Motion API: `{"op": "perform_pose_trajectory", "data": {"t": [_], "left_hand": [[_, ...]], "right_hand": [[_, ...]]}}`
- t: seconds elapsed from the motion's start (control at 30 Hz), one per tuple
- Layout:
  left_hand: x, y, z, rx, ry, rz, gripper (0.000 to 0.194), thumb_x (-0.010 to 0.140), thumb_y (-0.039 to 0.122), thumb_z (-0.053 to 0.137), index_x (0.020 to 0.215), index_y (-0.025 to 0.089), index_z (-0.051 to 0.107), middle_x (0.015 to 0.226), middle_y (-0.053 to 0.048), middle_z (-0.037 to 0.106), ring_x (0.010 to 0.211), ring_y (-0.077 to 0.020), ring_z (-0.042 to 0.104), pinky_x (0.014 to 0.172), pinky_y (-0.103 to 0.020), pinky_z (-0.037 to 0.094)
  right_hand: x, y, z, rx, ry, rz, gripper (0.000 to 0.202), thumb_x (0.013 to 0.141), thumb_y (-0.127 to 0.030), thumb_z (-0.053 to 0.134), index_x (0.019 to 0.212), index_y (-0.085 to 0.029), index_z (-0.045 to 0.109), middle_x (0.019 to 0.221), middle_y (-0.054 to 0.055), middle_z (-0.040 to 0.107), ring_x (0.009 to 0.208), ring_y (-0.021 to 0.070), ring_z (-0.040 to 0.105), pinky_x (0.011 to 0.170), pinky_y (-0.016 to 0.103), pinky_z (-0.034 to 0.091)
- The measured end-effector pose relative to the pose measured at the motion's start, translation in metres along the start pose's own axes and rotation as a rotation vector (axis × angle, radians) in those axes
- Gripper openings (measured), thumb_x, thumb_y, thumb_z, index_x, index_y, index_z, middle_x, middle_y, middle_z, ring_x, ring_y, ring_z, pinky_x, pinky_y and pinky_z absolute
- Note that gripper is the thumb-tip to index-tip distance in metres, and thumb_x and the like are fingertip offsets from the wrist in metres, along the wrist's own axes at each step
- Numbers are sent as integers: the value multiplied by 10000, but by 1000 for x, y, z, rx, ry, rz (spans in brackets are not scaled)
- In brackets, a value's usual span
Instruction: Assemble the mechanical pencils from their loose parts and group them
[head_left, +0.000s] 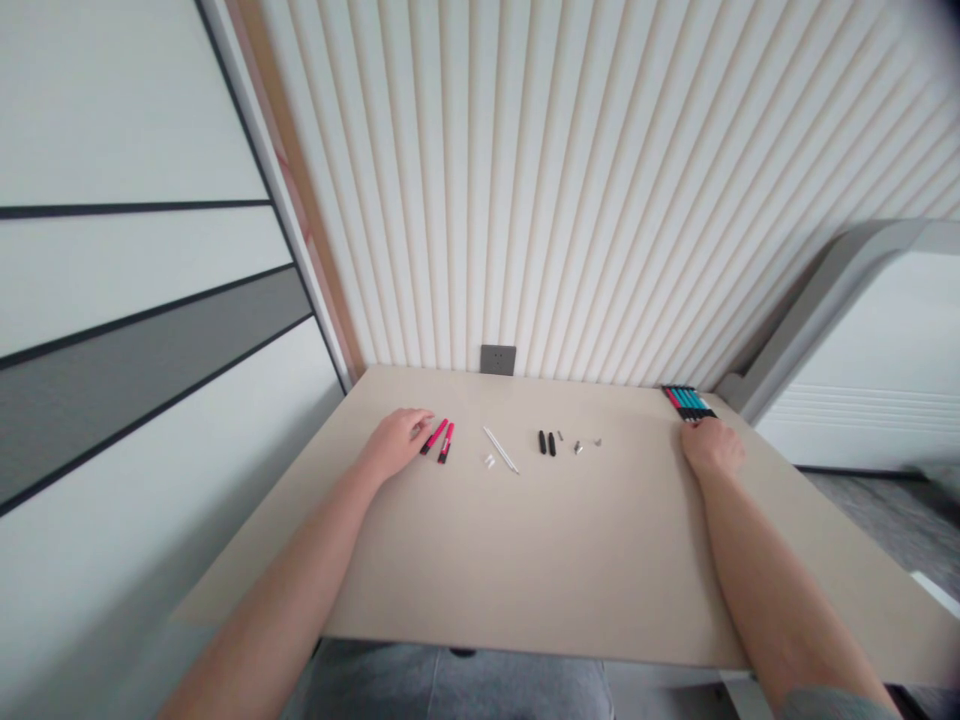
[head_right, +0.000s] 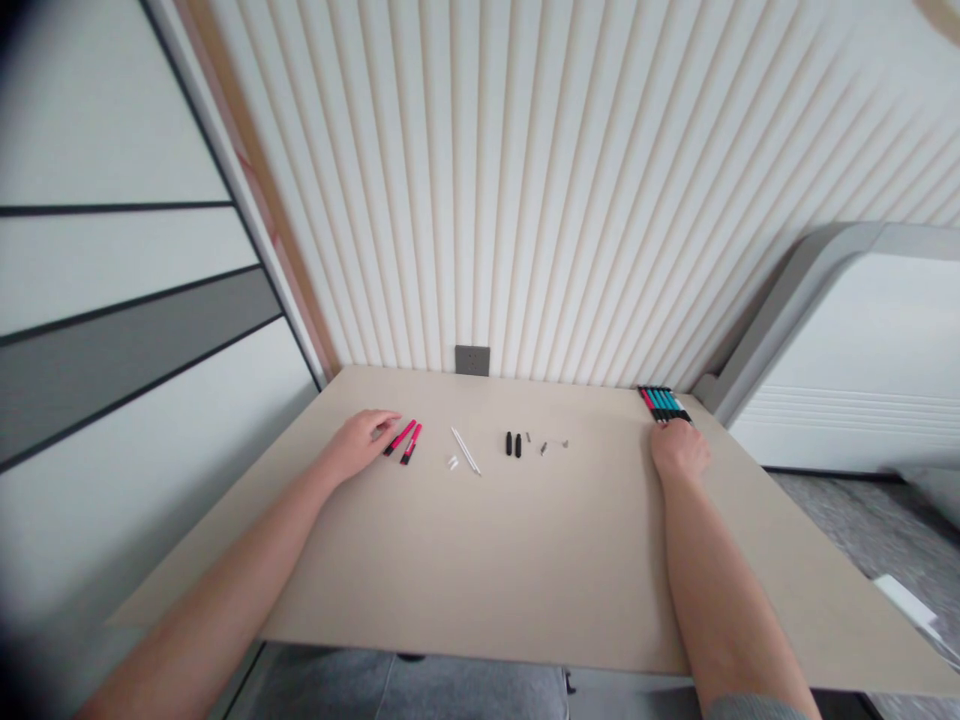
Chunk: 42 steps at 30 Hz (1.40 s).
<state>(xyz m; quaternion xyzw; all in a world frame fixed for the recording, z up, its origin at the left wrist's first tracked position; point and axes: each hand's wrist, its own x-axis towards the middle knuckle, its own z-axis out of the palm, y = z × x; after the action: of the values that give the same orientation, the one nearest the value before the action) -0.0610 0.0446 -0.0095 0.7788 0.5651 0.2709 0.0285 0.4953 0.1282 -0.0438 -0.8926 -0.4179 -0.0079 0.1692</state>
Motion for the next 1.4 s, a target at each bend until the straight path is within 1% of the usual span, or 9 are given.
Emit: {"op": "perform_pose_trajectory", "data": {"t": [0.3, 0.47, 0.57, 0.63, 0.73, 0.8, 1.0, 1.27, 1.4], "left_hand": [[-1, 10, -2, 27, -40, 45, 295, 883, 353, 504, 1072, 218, 685, 912, -67, 706, 860, -221, 624, 810, -338, 475], [-1, 10, -2, 16, -46, 54, 268, 864, 349, 536, 1048, 236, 695, 868, -54, 705, 827, -217, 626, 767, -315, 470], [-1, 9, 1, 18, -39, 55, 248, 861, 333, 540, 1025, 238, 700, 864, -51, 707, 816, -214, 627, 759, -312, 465], [-1, 9, 3, 22, -35, 61, 233, 863, 315, 537, 1012, 240, 699, 886, -51, 709, 824, -213, 627, 762, -311, 460], [-3, 12, 5, 29, -35, 84, 208, 870, 310, 531, 974, 246, 699, 890, -49, 708, 825, -210, 625, 756, -306, 456], [-4, 16, 6, 46, -42, 114, 204, 876, 319, 529, 968, 245, 695, 859, -49, 705, 820, -214, 622, 747, -308, 454], [-7, 21, 8, 80, -36, 168, 210, 904, 322, 509, 972, 232, 686, 864, -63, 704, 831, -216, 620, 754, -315, 448], [-6, 22, 11, 65, -56, 92, 227, 924, 307, 487, 1037, 237, 671, 972, -58, 702, 942, -216, 618, 845, -324, 440], [-5, 27, 8, 18, -24, 174, 230, 934, 308, 489, 1070, 229, 656, 968, -60, 695, 945, -212, 606, 859, -333, 440]], "right_hand": [[-5, 0, -2, 6, 14, -12, 438, 873, -409, 463, 1038, -87, 709, 982, 246, 672, 977, 370, 639, 771, 436, 500], [-18, -7, -15, 70, 82, -66, 442, 908, -451, 405, 981, -149, 719, 956, 196, 682, 902, 311, 639, 746, 384, 476], [-42, -25, -26, 110, 173, -269, 445, 939, -424, 358, 912, -142, 701, 928, 158, 683, 863, 254, 621, 759, 327, 439], [-67, -46, -33, 165, 202, -506, 419, 946, -403, 362, 871, -142, 682, 901, 130, 681, 858, 221, 606, 780, 297, 412], [-117, -86, -38, 186, 102, -849, 394, 949, -386, 386, 780, -169, 668, 808, 97, 676, 820, 208, 590, 795, 296, 390], [-150, -112, -39, 143, 28, -964, 370, 941, -358, 411, 755, -179, 676, 799, 99, 679, 820, 216, 589, 781, 307, 386], [-211, -158, -31, -51, -55, -882, 271, 893, -267, 488, 810, -147, 716, 888, 161, 695, 848, 253, 610, 743, 344, 382], [-231, -143, -29, -40, -87, -891, 238, 928, -243, 471, 1003, -201, 693, 990, 107, 683, 983, 239, 591, 832, 342, 367], [-229, -140, -27, 248, -96, -970, 253, 938, -262, 479, 1098, -224, 671, 1022, 81, 678, 1006, 221, 587, 858, 326, 394]]}}
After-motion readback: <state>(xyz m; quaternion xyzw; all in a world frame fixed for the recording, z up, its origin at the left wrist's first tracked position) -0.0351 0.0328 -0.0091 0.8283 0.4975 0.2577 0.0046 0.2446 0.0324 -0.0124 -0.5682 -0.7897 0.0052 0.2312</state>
